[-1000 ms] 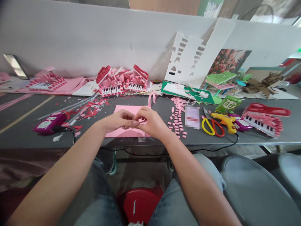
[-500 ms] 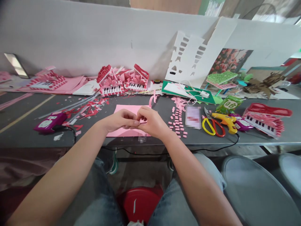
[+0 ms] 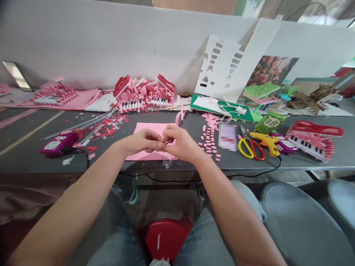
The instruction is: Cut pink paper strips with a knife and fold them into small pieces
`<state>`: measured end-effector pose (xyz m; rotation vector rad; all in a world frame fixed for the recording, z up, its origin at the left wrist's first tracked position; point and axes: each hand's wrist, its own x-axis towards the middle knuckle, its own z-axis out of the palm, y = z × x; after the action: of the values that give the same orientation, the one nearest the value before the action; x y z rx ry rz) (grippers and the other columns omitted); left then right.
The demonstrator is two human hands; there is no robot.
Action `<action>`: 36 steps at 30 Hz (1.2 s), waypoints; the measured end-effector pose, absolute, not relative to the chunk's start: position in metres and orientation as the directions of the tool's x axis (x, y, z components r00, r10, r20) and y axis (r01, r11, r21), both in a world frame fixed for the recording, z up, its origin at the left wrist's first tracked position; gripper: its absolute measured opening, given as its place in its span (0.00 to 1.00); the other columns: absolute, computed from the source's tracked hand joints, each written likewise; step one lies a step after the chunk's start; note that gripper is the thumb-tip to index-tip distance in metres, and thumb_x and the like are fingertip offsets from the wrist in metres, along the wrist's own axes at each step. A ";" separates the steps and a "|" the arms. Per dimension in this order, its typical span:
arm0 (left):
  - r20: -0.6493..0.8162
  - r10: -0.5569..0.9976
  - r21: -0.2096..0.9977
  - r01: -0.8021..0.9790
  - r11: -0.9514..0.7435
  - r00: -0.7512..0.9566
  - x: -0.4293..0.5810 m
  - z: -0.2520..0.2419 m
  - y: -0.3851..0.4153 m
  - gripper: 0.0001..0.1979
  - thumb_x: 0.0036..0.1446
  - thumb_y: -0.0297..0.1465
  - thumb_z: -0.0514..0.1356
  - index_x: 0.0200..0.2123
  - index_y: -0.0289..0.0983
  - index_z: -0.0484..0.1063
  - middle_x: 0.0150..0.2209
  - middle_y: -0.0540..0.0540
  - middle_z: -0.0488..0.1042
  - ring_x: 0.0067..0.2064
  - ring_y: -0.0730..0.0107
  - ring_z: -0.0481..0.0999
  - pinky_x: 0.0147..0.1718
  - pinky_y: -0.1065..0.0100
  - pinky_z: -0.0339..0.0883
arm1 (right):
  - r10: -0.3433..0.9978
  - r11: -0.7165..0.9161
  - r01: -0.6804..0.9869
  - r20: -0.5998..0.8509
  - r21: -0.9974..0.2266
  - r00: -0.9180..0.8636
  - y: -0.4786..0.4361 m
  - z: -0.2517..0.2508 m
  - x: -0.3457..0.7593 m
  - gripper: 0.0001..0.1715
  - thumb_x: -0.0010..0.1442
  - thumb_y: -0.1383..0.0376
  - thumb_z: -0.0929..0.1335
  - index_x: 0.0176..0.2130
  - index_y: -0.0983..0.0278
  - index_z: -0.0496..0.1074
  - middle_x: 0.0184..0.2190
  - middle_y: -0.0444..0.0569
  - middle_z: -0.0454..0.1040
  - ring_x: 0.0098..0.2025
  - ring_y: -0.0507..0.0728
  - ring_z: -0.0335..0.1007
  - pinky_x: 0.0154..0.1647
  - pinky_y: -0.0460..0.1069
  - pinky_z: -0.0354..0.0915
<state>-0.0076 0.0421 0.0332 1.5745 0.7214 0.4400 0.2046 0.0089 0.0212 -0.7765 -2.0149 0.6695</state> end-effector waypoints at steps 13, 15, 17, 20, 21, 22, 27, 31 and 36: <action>-0.072 0.740 0.986 0.161 -0.050 0.669 -0.013 0.038 0.043 0.20 0.53 0.47 0.75 0.33 0.34 0.84 0.22 0.52 0.66 0.24 0.77 0.57 0.23 0.71 0.51 | 0.803 0.529 0.270 0.371 -0.804 -0.467 0.007 0.031 0.228 0.11 0.67 0.57 0.73 0.43 0.60 0.84 0.39 0.48 0.84 0.39 0.56 0.78 0.41 0.50 0.72; -0.074 0.740 0.986 0.162 -0.047 0.669 -0.012 0.037 0.043 0.19 0.52 0.46 0.76 0.34 0.34 0.84 0.23 0.51 0.67 0.24 0.77 0.58 0.23 0.71 0.52 | 0.808 0.520 0.267 0.366 -0.811 -0.461 0.007 0.031 0.228 0.12 0.67 0.56 0.72 0.43 0.60 0.84 0.39 0.48 0.85 0.40 0.56 0.79 0.41 0.51 0.73; -0.076 0.736 0.987 0.156 -0.041 0.673 -0.012 0.036 0.044 0.19 0.52 0.46 0.76 0.33 0.35 0.84 0.22 0.51 0.67 0.24 0.77 0.58 0.23 0.71 0.52 | 0.808 0.525 0.261 0.379 -0.810 -0.450 0.007 0.030 0.227 0.12 0.67 0.56 0.72 0.43 0.60 0.84 0.39 0.48 0.85 0.40 0.57 0.80 0.43 0.51 0.74; -0.081 0.734 0.990 0.138 -0.019 0.674 -0.011 0.033 0.046 0.20 0.52 0.48 0.76 0.32 0.35 0.84 0.20 0.52 0.64 0.22 0.77 0.57 0.22 0.71 0.51 | 0.795 0.564 0.278 0.419 -0.778 -0.440 0.006 0.028 0.225 0.13 0.67 0.55 0.73 0.45 0.60 0.83 0.41 0.49 0.85 0.40 0.56 0.80 0.44 0.51 0.74; -0.081 0.735 0.991 0.132 -0.012 0.674 -0.011 0.032 0.047 0.20 0.52 0.48 0.75 0.32 0.35 0.84 0.19 0.52 0.63 0.22 0.77 0.57 0.22 0.71 0.50 | 0.788 0.578 0.292 0.428 -0.762 -0.442 0.005 0.028 0.225 0.13 0.67 0.56 0.73 0.45 0.61 0.83 0.40 0.49 0.85 0.39 0.56 0.79 0.43 0.51 0.74; -0.082 0.734 0.992 0.129 -0.007 0.674 -0.011 0.031 0.047 0.20 0.52 0.48 0.75 0.32 0.35 0.84 0.19 0.52 0.63 0.22 0.77 0.57 0.22 0.71 0.50 | 0.782 0.590 0.306 0.433 -0.747 -0.449 0.005 0.028 0.224 0.12 0.67 0.56 0.72 0.44 0.61 0.82 0.39 0.48 0.84 0.38 0.55 0.79 0.41 0.50 0.73; -0.081 0.733 0.993 0.114 0.004 0.675 -0.010 0.030 0.046 0.21 0.50 0.48 0.76 0.31 0.34 0.84 0.19 0.52 0.62 0.22 0.78 0.57 0.21 0.71 0.49 | 0.780 0.592 0.317 0.429 -0.741 -0.455 0.002 0.031 0.220 0.11 0.67 0.58 0.72 0.37 0.63 0.80 0.32 0.46 0.81 0.33 0.52 0.73 0.37 0.49 0.68; -0.032 0.743 0.999 0.043 0.004 0.669 -0.007 0.032 0.043 0.21 0.48 0.48 0.78 0.31 0.34 0.84 0.20 0.51 0.66 0.23 0.78 0.57 0.21 0.71 0.49 | 0.856 0.444 0.199 0.347 -0.874 -0.384 0.001 0.032 0.212 0.18 0.63 0.52 0.74 0.33 0.64 0.77 0.28 0.45 0.77 0.29 0.51 0.68 0.31 0.48 0.63; 0.045 0.762 0.998 -0.055 -0.013 0.646 -0.004 0.032 0.042 0.22 0.47 0.47 0.78 0.29 0.34 0.83 0.19 0.52 0.65 0.22 0.78 0.56 0.22 0.70 0.49 | 0.917 0.199 -0.069 0.211 -0.978 -0.339 0.005 0.027 0.201 0.22 0.54 0.49 0.79 0.29 0.64 0.75 0.23 0.42 0.71 0.26 0.50 0.63 0.29 0.48 0.61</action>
<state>-0.0037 0.0415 0.0321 1.4512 0.6313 0.7200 0.2015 0.0049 0.0266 -0.8393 -1.5270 1.3098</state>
